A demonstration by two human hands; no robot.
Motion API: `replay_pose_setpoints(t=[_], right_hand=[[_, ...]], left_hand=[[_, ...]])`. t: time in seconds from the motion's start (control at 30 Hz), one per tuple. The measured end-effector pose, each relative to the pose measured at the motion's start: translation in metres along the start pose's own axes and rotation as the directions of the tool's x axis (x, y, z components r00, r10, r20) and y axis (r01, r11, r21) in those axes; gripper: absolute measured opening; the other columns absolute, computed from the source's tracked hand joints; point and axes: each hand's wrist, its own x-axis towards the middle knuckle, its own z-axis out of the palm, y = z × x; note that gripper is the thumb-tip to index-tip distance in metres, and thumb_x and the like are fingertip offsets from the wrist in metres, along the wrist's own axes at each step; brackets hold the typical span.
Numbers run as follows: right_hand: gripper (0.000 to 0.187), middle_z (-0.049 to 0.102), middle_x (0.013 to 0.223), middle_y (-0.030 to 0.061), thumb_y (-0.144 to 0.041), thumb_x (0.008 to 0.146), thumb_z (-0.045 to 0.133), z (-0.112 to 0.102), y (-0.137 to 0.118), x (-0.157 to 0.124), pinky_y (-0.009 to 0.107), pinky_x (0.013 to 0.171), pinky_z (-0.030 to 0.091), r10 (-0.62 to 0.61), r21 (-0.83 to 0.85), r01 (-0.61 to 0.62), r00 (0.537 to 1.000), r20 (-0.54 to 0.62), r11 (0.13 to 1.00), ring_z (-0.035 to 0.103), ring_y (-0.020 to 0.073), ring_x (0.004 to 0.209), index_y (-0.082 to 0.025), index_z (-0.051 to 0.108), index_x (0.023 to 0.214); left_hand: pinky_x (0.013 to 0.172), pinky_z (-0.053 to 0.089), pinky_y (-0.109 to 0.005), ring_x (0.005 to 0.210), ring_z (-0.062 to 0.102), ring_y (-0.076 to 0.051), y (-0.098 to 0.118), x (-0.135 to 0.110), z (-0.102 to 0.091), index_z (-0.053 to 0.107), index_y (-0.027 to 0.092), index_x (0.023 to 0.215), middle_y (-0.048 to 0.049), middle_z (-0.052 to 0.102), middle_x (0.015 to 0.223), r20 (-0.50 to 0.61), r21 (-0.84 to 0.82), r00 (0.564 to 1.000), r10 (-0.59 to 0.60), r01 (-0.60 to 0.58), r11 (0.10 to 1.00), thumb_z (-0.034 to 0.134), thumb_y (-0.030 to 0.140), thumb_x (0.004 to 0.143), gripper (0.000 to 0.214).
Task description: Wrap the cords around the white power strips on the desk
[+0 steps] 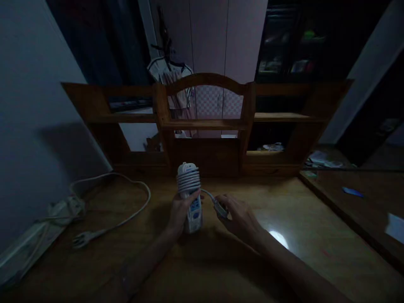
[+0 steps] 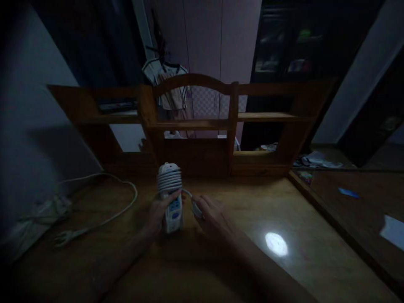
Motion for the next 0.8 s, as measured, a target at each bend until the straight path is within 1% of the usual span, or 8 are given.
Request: replay_pose_setpoints(t=[0.17,0.3,0.47,0.57,0.63,0.7,0.73,0.8], right_hand=[[0.032,0.063,0.083,0.0040,-0.010,0.082,0.054,0.007,0.003,0.000,0.025,0.061,0.048,-0.012,-0.009,0.011,0.998,-0.061,1.000,0.060,0.0155,0.069,-0.019,0.045,0.112],[0.035,0.062,0.082,0.0028,-0.011,0.081,0.056,0.005,0.005,-0.002,0.025,0.060,0.049,0.007,0.019,-0.006,0.997,-0.079,1.000,0.061,0.0150,0.067,-0.020,0.044,0.113],[0.040,0.061,0.083,0.0027,-0.012,0.080,0.057,0.002,0.007,-0.003,0.026,0.062,0.049,0.017,0.006,-0.017,0.995,-0.097,1.000,0.060,0.0152,0.068,-0.020,0.043,0.116],[0.036,0.060,0.083,0.0032,-0.012,0.080,0.058,0.000,0.005,-0.003,0.027,0.062,0.049,0.011,0.008,-0.010,0.995,-0.097,1.000,0.058,0.0153,0.069,-0.020,0.045,0.113],[0.032,0.059,0.082,0.0030,-0.012,0.080,0.059,-0.002,0.003,-0.002,0.027,0.062,0.049,0.005,0.037,-0.001,0.994,-0.108,0.999,0.058,0.0149,0.069,-0.020,0.046,0.109],[0.031,0.059,0.082,0.0021,-0.013,0.081,0.061,-0.004,0.000,-0.002,0.025,0.062,0.050,0.007,0.100,0.008,0.989,-0.146,0.995,0.058,0.0139,0.070,-0.021,0.047,0.107],[0.033,0.060,0.083,0.0016,-0.013,0.080,0.063,-0.005,-0.001,-0.002,0.025,0.063,0.050,0.021,0.143,0.005,0.984,-0.178,0.990,0.059,0.0134,0.070,-0.022,0.047,0.108],[0.042,0.060,0.085,0.0012,-0.015,0.078,0.067,-0.006,-0.001,-0.001,0.024,0.067,0.052,0.094,0.244,-0.035,0.968,-0.233,0.969,0.060,0.0130,0.073,-0.022,0.047,0.114]], left_hand=[[0.056,0.052,-0.026,0.061,0.066,-0.018,-0.008,-0.002,0.002,0.068,0.010,0.090,-0.0101,0.071,0.077,0.013,-0.041,0.998,-0.056,0.057,0.998,0.076,0.044,0.067,0.042],[0.057,0.052,-0.026,0.059,0.066,-0.017,-0.011,-0.001,0.000,0.069,0.010,0.093,-0.0102,0.072,0.078,0.046,-0.011,0.993,-0.105,0.106,0.994,0.076,0.045,0.067,0.044],[0.052,0.050,-0.025,0.062,0.067,-0.019,-0.009,-0.003,0.000,0.066,0.012,0.100,-0.0107,0.071,0.080,0.131,0.058,0.981,-0.141,0.134,0.989,0.076,0.045,0.066,0.048],[0.050,0.049,-0.024,0.059,0.065,-0.017,-0.006,-0.004,0.003,0.063,0.013,0.101,-0.0095,0.071,0.079,0.174,0.077,0.973,-0.150,0.138,0.987,0.075,0.044,0.068,0.047],[0.050,0.049,-0.024,0.060,0.065,-0.017,-0.006,-0.005,0.004,0.061,0.014,0.103,-0.0082,0.071,0.077,0.197,0.081,0.970,-0.145,0.131,0.988,0.075,0.043,0.068,0.047],[0.052,0.050,-0.023,0.060,0.065,-0.017,-0.006,-0.006,0.005,0.059,0.015,0.105,-0.0074,0.070,0.077,0.231,0.069,0.965,-0.125,0.112,0.991,0.075,0.041,0.069,0.047],[0.052,0.050,-0.023,0.060,0.065,-0.016,-0.007,-0.005,0.004,0.059,0.015,0.106,-0.0069,0.070,0.077,0.250,0.054,0.962,-0.114,0.103,0.993,0.075,0.040,0.070,0.047],[0.051,0.050,-0.023,0.058,0.064,-0.015,-0.010,-0.005,0.004,0.058,0.016,0.107,-0.0059,0.070,0.076,0.283,0.015,0.954,-0.099,0.099,0.995,0.074,0.039,0.071,0.046]])
